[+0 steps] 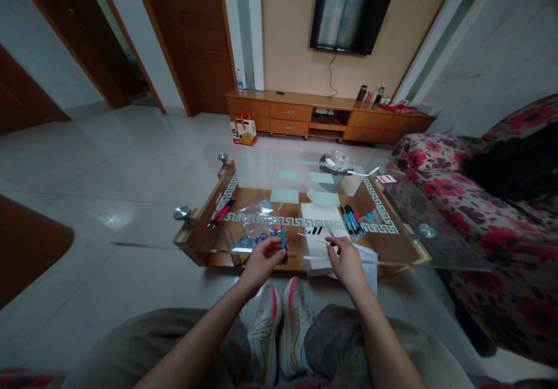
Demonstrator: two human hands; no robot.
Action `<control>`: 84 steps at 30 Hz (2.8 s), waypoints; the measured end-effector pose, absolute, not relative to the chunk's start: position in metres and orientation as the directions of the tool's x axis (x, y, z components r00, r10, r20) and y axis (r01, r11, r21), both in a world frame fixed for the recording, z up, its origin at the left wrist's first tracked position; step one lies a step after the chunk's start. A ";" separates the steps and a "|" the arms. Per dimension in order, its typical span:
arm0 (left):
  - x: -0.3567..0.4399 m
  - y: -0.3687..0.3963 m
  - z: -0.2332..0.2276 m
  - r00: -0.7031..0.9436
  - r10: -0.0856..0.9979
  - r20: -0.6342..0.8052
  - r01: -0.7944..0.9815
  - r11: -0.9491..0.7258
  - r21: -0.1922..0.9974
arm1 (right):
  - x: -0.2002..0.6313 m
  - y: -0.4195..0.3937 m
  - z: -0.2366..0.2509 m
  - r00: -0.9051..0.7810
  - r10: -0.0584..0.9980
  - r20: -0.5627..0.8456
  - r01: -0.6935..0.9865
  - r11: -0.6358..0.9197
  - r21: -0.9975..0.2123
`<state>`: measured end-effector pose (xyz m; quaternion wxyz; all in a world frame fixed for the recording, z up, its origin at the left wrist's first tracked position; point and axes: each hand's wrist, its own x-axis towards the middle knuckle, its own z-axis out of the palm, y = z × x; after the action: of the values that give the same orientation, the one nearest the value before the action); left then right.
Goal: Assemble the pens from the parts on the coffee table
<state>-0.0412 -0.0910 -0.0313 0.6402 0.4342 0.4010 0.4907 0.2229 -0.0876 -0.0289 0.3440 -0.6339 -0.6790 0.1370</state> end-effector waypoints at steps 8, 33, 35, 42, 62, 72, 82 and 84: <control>-0.041 -0.091 -0.031 0.210 0.973 -0.093 -0.261 0.147 0.954 | 0.224 -0.090 -0.032 0.007 0.968 0.251 0.796 0.147 -0.587; -0.041 -0.093 -0.031 0.223 0.969 -0.111 -0.300 0.177 0.938 | 0.215 -0.091 -0.026 0.017 0.956 0.294 0.782 0.170 -0.600; -0.041 -0.092 -0.030 0.211 0.972 -0.107 -0.298 0.168 0.940 | 0.211 -0.091 -0.020 0.012 0.954 0.300 0.712 0.203 -0.672; -0.041 -0.093 -0.027 0.215 0.971 -0.108 -0.305 0.172 0.937 | 0.202 -0.086 -0.014 0.117 0.982 0.150 0.227 0.120 -0.966; -0.043 -0.090 -0.040 0.217 0.972 -0.086 -0.114 0.112 0.987 | 0.202 -0.092 0.003 0.290 0.957 0.023 -0.261 0.102 -0.960; -0.043 -0.090 -0.044 0.224 0.972 -0.075 -0.036 0.085 0.996 | 0.202 -0.093 0.010 0.313 0.949 -0.027 -0.377 0.099 -0.921; -0.043 -0.092 -0.038 0.280 0.960 -0.010 0.056 -0.006 0.998 | 0.201 -0.092 0.005 0.328 0.944 0.036 -0.265 0.128 -0.956; -0.043 -0.092 -0.038 0.279 0.960 -0.003 0.062 -0.015 0.998 | 0.201 -0.092 0.004 0.323 0.946 0.040 -0.251 0.126 -0.960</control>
<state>-0.0429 -0.0917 -0.0380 0.5477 0.5827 0.4388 0.4099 0.2012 -0.0917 0.0043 0.6571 -0.4792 -0.3624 0.4553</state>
